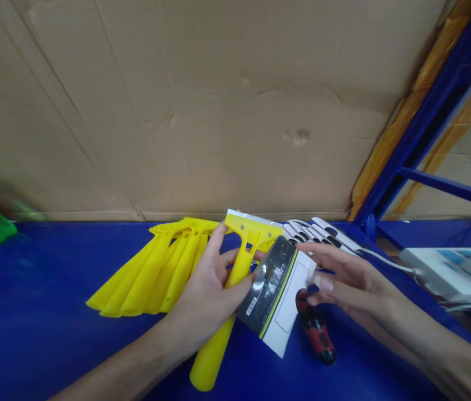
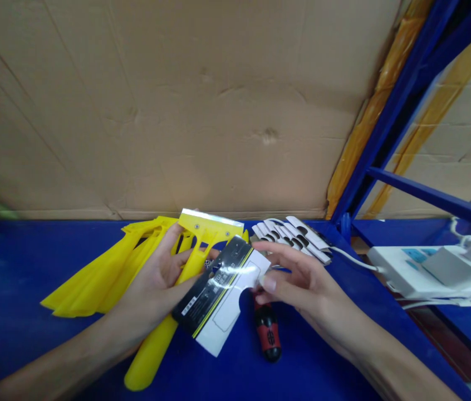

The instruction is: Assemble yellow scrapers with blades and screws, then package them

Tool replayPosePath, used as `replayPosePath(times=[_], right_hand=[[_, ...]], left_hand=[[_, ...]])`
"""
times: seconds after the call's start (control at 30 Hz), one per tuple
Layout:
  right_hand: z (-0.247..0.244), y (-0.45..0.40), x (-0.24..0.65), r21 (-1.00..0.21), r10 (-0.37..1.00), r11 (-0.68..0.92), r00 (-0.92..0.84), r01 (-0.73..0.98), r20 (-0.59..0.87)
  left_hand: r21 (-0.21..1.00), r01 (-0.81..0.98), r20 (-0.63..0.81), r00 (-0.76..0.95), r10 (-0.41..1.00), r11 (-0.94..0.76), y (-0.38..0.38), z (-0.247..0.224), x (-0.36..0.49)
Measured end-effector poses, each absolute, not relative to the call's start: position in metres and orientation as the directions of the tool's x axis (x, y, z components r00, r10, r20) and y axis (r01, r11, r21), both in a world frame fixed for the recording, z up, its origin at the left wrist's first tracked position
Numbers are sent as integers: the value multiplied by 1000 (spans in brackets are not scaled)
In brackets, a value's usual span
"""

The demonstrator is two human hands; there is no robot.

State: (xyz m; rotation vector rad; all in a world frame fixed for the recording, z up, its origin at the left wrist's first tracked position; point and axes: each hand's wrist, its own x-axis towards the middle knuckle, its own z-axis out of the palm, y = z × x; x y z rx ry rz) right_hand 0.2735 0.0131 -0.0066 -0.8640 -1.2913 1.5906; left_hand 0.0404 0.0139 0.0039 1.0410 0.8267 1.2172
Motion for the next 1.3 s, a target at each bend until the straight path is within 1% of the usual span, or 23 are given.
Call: replayPosePath(times=[0.13, 0.27, 0.4, 0.47, 0.5, 0.53, 0.6, 0.67, 0.7, 0.77, 0.87, 0.93, 0.97, 1.03, 1.1, 1.2, 1.3], right_hand=[[-13, 14, 277, -985, 870, -14, -487, -173, 73], [-17, 14, 284, -990, 863, 67, -491, -121, 118], [-8, 18, 286, -963, 823, 266, -529, 35, 208], [1, 23, 284, -938, 788, 320, -588, 133, 185], [6, 26, 283, -930, 802, 328, -569, 165, 182], [10, 30, 283, -933, 816, 314, -554, 179, 168], [17, 37, 282, -961, 828, 248, -542, 125, 144], [20, 42, 284, -977, 814, 202, -567, 66, 130], [19, 44, 284, -981, 807, 188, -576, 47, 127], [14, 44, 285, -987, 808, 159, -579, 35, 110], [3, 39, 280, -994, 813, 91, -580, 63, 38], [-2, 34, 275, -994, 823, 72, -568, 81, 13], [-4, 32, 272, -993, 831, 75, -556, 86, 15], [-5, 29, 267, -991, 851, 103, -524, 85, 43], [-5, 26, 263, -989, 867, 135, -490, 65, 86], [-3, 25, 261, -988, 885, 153, -445, -5, 139], [-2, 25, 261, -989, 903, 137, -404, -50, 145]], left_hand=[[962, -272, 24, 126, 992, 11, 16, 1, 39], [976, -217, 21, 77, 997, -4, 16, 2, 35], [975, -218, -9, 131, 991, 38, 21, 10, 34], [976, -216, -5, 165, 986, 41, 27, 16, 36], [975, -219, 6, 170, 985, 32, 31, 21, 37], [973, -230, 27, 164, 986, 11, 35, 25, 38], [957, -282, 96, 115, 989, -60, 44, 36, 38], [919, -370, 161, 41, 986, -135, 52, 49, 36], [895, -418, 169, 0, 986, -153, 55, 55, 34], [855, -497, 135, -59, 989, -147, 58, 64, 31], [817, -568, 52, -105, 993, -103, 57, 68, 32], [788, -611, 15, -103, 995, -75, 54, 63, 38], [770, -633, 19, -102, 995, -80, 53, 59, 41], [741, -664, 59, -81, 995, -98, 50, 51, 47], [732, -678, 71, -31, 997, -73, 50, 44, 51], [758, -652, 34, 23, 999, -11, 52, 40, 48], [799, -601, 38, 36, 999, -9, 53, 39, 42]])
